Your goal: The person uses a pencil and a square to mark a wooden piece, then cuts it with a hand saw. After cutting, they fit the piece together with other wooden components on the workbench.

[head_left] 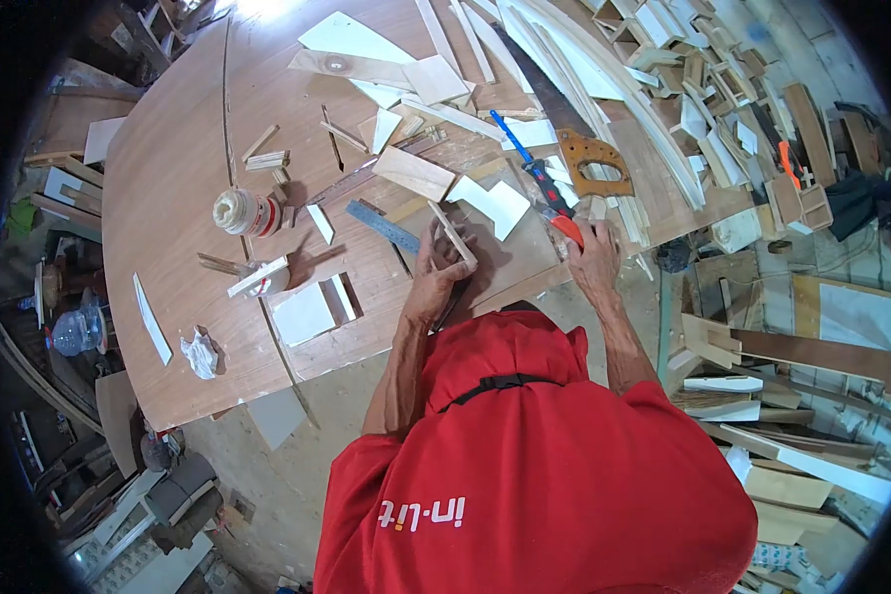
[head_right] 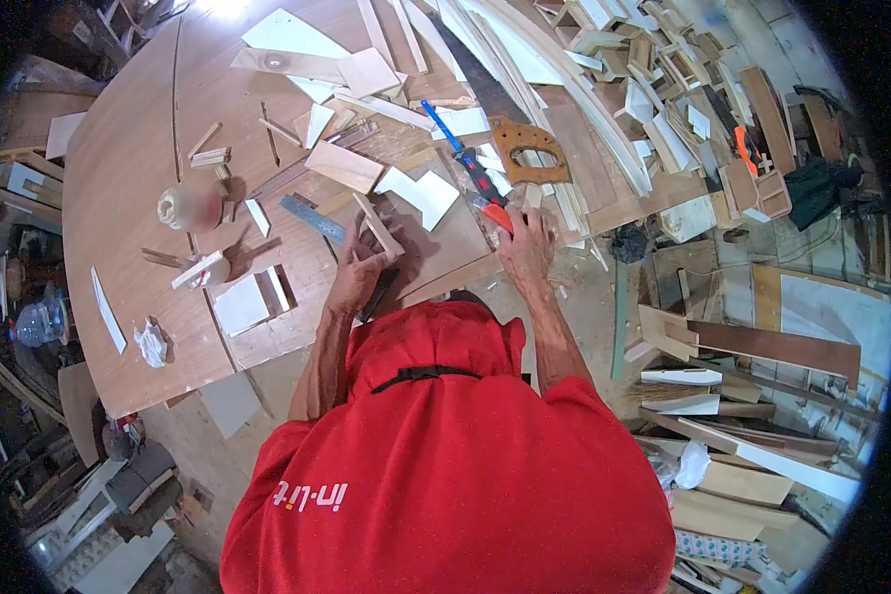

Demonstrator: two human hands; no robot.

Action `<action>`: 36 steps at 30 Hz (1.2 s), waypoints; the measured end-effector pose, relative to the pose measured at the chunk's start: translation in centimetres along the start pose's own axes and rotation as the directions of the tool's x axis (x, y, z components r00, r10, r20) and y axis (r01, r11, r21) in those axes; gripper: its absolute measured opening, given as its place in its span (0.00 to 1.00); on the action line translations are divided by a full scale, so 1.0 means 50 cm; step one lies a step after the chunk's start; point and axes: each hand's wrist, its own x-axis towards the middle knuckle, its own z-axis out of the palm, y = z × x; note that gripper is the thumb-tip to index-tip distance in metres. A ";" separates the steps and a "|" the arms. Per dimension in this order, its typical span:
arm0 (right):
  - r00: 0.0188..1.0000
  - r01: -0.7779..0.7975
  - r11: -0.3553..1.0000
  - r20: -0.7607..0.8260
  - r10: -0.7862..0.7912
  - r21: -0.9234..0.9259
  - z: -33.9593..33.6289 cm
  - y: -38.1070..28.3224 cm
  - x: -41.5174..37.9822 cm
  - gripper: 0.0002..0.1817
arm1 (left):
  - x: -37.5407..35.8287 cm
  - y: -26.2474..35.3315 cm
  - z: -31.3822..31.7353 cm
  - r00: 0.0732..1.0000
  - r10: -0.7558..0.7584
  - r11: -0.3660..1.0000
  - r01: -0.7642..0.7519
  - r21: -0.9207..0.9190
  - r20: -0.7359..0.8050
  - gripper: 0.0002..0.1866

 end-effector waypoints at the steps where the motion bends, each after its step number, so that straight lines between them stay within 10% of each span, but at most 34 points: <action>1: 1.000 -0.009 1.000 -0.003 0.009 0.009 -0.007 -0.008 0.001 0.24 | -0.002 0.003 0.007 1.000 -0.002 1.000 0.002 0.017 -0.021 0.49; 8: 0.984 0.122 0.991 -0.139 -0.114 0.052 -0.053 -0.076 0.032 0.29 | -0.004 0.005 0.016 0.998 0.015 0.996 -0.010 0.091 -0.053 0.50; 21: 0.932 0.150 0.988 0.327 -0.153 0.037 -0.012 -0.192 0.122 0.45 | -0.008 0.012 0.043 0.991 0.009 0.993 0.007 0.118 -0.135 0.51; 26: 0.916 0.088 0.900 0.321 -0.242 0.427 0.000 -0.152 0.152 0.19 | -0.010 0.007 0.050 0.987 0.018 0.992 0.003 0.129 -0.161 0.50; 36: 0.941 0.246 0.865 0.107 -0.322 0.437 -0.034 -0.145 0.107 0.11 | -0.019 -0.001 0.065 0.976 0.062 0.982 -0.022 0.190 -0.208 0.49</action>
